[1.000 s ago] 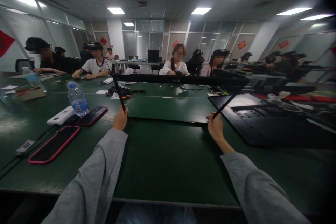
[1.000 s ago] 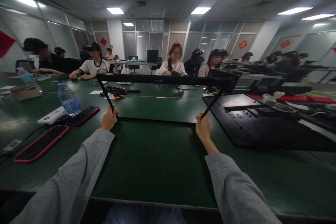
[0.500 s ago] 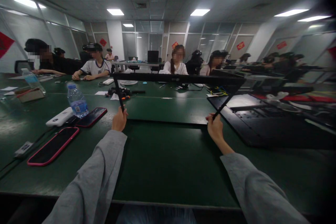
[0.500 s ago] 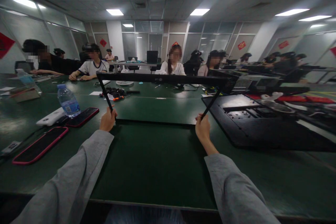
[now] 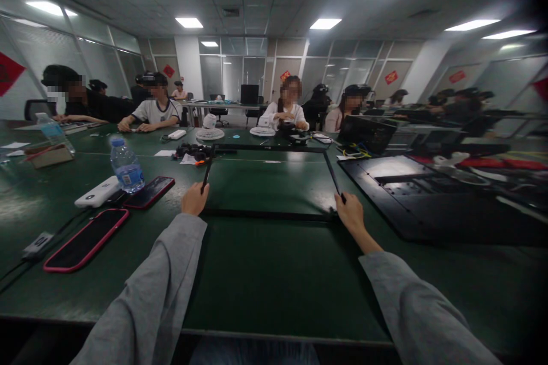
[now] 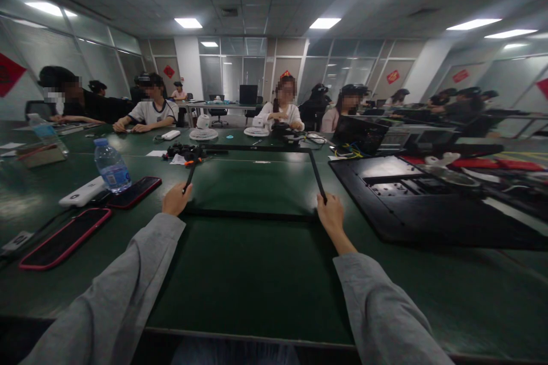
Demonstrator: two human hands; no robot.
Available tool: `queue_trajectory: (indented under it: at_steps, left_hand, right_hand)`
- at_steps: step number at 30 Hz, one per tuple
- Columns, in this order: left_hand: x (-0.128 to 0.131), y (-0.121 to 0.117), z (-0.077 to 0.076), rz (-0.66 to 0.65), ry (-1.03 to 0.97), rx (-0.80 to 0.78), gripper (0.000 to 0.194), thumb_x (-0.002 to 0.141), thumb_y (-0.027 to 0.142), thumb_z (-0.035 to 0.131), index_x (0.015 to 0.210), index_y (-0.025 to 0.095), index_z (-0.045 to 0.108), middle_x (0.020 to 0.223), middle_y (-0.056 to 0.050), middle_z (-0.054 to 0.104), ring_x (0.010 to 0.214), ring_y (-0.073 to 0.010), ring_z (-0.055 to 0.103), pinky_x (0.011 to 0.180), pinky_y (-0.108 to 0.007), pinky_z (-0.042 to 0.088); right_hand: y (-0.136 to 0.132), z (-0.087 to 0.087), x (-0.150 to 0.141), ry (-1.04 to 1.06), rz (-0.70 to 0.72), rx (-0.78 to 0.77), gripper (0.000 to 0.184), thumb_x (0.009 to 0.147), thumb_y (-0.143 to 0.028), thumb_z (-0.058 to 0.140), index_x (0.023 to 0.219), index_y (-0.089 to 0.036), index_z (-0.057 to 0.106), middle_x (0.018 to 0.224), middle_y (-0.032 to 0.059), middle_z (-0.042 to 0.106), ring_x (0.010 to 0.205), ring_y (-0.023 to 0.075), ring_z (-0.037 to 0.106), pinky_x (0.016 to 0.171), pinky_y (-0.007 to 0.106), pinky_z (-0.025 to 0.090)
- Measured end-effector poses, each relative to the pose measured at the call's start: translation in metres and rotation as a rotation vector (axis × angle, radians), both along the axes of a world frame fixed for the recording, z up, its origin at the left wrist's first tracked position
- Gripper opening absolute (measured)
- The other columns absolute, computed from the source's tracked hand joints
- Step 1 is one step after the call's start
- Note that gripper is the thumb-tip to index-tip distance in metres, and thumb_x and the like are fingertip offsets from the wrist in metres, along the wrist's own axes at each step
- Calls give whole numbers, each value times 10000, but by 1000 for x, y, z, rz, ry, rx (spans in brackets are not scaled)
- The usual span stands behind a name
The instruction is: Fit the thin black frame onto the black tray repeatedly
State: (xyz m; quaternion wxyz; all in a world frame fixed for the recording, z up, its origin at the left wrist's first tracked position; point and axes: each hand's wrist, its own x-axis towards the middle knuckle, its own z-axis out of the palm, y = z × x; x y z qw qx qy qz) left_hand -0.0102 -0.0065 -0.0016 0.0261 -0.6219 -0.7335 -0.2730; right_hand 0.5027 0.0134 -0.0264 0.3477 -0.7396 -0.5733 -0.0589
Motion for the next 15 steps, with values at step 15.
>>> queue_trajectory:
  at_steps: [15]
  left_hand:
    - [-9, 8, -10, 11, 30, -212, 448, 966, 483, 405, 1115, 228, 741, 1141, -126, 681, 1046, -259, 639, 822, -329, 473]
  right_hand:
    - [13, -16, 13, -242, -17, -222, 439, 941, -348, 471, 1200, -95, 719, 1045, 210, 676, 976, 280, 634, 880, 346, 466]
